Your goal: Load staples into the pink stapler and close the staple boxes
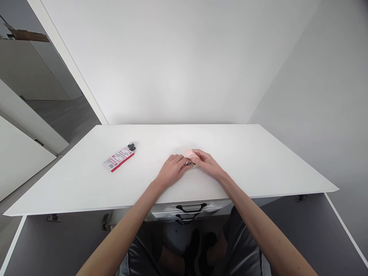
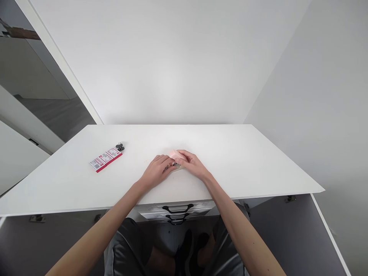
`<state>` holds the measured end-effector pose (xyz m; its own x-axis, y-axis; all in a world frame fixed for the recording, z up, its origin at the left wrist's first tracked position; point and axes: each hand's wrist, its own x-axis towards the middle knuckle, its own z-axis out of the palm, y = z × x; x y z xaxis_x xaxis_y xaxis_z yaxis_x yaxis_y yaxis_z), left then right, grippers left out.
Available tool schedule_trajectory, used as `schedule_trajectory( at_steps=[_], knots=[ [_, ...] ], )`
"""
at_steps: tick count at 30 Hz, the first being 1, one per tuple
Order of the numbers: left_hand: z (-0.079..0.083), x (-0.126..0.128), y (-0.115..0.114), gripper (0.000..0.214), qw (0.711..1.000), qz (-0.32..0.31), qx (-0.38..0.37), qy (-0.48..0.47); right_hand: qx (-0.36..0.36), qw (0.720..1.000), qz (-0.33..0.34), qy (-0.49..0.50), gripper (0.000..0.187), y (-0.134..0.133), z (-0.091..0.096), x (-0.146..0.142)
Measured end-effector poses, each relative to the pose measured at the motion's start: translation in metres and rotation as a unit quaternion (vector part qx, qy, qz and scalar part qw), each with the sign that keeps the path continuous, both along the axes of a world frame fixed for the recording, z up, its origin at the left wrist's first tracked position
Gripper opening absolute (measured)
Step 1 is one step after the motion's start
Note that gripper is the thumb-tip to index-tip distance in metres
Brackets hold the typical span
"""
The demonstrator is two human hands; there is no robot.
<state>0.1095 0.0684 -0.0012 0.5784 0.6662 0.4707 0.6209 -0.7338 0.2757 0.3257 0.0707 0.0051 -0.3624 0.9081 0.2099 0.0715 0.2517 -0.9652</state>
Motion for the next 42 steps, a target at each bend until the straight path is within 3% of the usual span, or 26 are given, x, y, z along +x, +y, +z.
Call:
schedule_trajectory(
  at_steps=[15, 29, 37, 42],
  knots=[
    [0.002, -0.001, 0.0, 0.018, 0.999, -0.008, -0.043, -0.025, 0.003, 1.0, 0.016, 0.007, 0.041, 0.002, -0.004, 0.002],
    [0.003, -0.001, -0.002, 0.022, 0.998, -0.039, -0.037, -0.019, -0.017, 0.998, 0.061, -0.001, 0.047, -0.004, 0.01, 0.003],
    [0.039, -0.01, 0.008, 0.031, 0.987, -0.106, -0.056, 0.105, -0.035, 0.995, 0.089, 0.034, 0.045, 0.006, 0.003, 0.008],
    [0.057, -0.006, 0.016, 0.026, 0.976, -0.135, -0.07, 0.158, -0.028, 0.991, 0.119, 0.055, 0.046, 0.009, 0.003, 0.01]
  ],
)
